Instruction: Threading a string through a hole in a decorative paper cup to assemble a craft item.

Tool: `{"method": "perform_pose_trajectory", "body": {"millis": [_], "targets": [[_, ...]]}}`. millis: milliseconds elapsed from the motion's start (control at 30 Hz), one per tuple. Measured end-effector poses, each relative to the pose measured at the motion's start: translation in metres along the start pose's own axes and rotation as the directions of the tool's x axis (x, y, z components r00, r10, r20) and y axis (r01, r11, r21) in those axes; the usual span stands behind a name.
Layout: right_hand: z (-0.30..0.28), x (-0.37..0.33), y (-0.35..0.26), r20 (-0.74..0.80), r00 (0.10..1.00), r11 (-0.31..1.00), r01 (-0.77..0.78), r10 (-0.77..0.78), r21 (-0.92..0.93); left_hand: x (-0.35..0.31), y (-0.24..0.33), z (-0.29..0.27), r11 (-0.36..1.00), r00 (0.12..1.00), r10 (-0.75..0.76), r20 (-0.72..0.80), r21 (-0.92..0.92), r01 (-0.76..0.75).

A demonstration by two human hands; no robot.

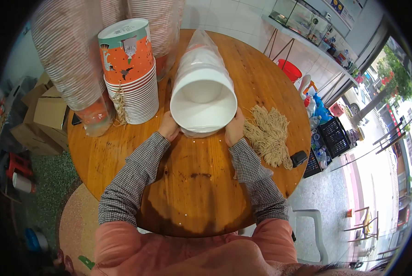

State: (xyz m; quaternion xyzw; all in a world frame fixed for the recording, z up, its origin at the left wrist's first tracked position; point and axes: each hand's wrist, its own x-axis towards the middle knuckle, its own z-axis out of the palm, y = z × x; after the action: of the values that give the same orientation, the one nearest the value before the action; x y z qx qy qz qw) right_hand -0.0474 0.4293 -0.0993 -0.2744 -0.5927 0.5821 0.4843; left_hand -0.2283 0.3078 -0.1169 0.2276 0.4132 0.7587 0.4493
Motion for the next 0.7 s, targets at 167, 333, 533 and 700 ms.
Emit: {"method": "perform_pose_trajectory", "body": {"millis": [167, 333, 533, 700], "targets": [[0.010, 0.004, -0.030, -0.029, 0.965, 0.946, 0.250, -0.261, -0.208, 0.002, -0.002, 0.032, 0.984, 0.997, 0.009, 0.072, -0.178, 0.004], [0.000, 0.073, -0.035, 0.429, 0.776, 0.680, 0.621, -0.462, -0.390, 0.047, -0.016, -0.029, 0.986, 0.989, 0.107, 0.106, 0.117, -0.119], [-0.060, 0.148, 0.015, 0.167, 0.952, 0.541, 0.285, -0.257, -0.791, 0.079, -0.003, -0.014, 0.837, 0.877, 0.344, -0.336, 0.534, -0.124], [-0.046, 0.121, 0.006, -0.065, 0.991, 0.872, 0.070, -0.116, -0.485, 0.048, -0.002, -0.025, 0.991, 0.925, 0.100, -0.367, -0.049, -0.127]]}}
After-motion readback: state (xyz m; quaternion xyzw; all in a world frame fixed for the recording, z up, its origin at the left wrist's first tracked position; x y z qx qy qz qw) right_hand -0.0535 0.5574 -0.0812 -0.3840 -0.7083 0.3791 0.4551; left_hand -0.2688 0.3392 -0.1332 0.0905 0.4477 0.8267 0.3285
